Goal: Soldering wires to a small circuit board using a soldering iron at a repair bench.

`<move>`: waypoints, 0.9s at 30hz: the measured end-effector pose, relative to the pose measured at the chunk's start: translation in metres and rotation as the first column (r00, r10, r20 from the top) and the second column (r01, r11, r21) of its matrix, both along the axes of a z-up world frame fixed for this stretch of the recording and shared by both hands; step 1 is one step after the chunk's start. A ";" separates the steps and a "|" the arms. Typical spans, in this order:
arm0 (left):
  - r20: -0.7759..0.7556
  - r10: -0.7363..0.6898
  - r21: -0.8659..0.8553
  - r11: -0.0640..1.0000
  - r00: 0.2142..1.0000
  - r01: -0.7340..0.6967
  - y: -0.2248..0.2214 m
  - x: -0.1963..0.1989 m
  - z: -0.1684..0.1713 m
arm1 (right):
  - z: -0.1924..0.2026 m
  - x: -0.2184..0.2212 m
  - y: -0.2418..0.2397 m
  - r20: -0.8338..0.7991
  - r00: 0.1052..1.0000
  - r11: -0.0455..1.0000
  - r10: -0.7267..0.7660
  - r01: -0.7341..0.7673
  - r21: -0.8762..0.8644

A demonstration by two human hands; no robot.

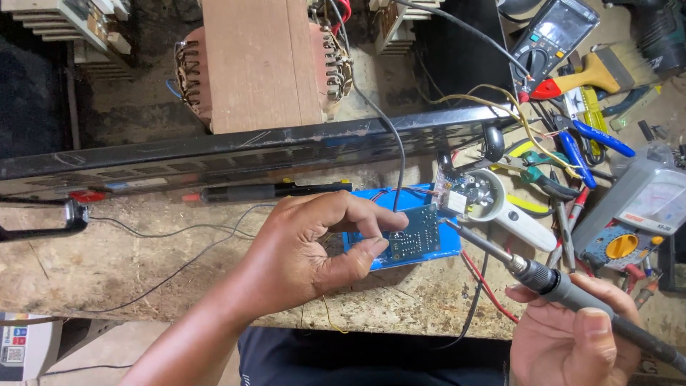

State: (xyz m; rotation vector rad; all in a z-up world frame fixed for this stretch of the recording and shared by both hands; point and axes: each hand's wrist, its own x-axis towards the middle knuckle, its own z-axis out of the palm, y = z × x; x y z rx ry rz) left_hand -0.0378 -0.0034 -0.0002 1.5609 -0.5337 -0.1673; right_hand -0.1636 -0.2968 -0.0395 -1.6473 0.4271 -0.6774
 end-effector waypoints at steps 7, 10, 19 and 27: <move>0.096 -0.108 0.057 0.993 0.989 0.103 -0.003 0.010 -0.011 | -0.005 0.003 -0.003 -0.013 1.000 1.000 0.003 -0.002 0.021; 0.130 -0.095 0.044 0.995 0.987 0.090 -0.005 0.009 -0.014 | -0.005 0.006 0.004 -0.023 1.000 1.000 0.000 0.001 0.012; 0.163 -0.029 0.017 0.999 0.986 0.027 -0.006 0.006 -0.014 | -0.007 0.011 0.012 -0.022 0.999 0.994 0.041 -0.038 0.105; 0.146 -0.031 -0.008 0.999 0.989 0.033 -0.006 0.005 -0.014 | -0.011 0.010 0.013 0.002 0.998 0.994 0.064 -0.064 0.092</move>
